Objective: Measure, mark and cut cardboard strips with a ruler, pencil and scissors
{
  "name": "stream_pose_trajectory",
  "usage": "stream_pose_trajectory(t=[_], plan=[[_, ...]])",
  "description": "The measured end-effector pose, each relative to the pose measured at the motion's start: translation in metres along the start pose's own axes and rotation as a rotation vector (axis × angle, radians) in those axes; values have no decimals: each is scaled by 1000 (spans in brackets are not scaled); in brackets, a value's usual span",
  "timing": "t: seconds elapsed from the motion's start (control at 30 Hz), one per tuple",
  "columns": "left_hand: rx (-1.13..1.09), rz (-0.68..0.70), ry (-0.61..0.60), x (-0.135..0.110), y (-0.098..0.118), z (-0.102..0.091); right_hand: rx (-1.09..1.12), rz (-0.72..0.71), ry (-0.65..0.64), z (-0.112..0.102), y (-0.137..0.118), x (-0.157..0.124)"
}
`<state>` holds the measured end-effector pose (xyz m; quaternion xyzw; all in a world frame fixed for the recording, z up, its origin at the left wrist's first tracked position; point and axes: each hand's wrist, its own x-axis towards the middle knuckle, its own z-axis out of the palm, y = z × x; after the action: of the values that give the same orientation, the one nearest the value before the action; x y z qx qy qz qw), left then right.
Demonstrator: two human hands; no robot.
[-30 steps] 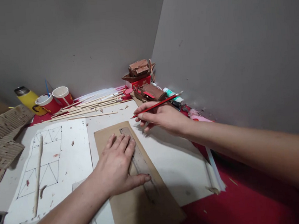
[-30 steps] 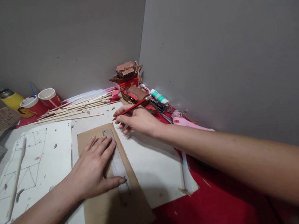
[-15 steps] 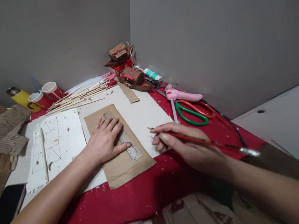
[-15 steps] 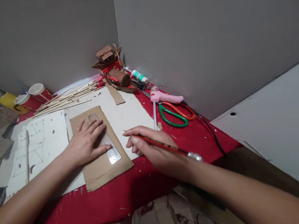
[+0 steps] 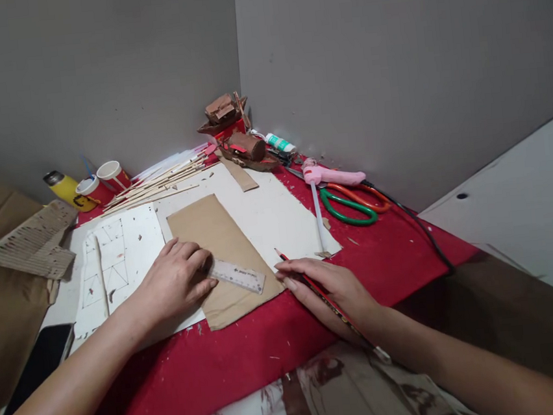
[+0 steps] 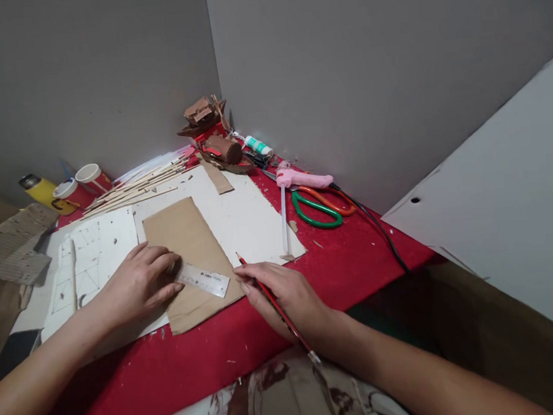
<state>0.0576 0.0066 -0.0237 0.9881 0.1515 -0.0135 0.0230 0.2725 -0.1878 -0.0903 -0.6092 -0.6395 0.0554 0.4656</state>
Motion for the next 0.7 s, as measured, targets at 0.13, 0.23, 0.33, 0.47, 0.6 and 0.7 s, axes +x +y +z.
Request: stream_pose_trajectory(t=[0.13,0.23,0.33,0.47,0.6,0.7], plan=[[-120,-82,-41,-6,2,-2,36,8,18,2,-2,-2],[-226,-171,-72,-9,8,-5,58,-11,33,4,-4,-1],[-331,-295,-87,-12,14,-5,45,-38,31,2,-4,2],[-457,-353,-73,-18,13,-1,22,-83,11,-13,-5,11],[-838,-377,44,-15,-1,-4,-9,-230,-38,-30,-7,38],[-998,-411,89,-6,-8,-13,-158,-419,-111,-29,-9,72]])
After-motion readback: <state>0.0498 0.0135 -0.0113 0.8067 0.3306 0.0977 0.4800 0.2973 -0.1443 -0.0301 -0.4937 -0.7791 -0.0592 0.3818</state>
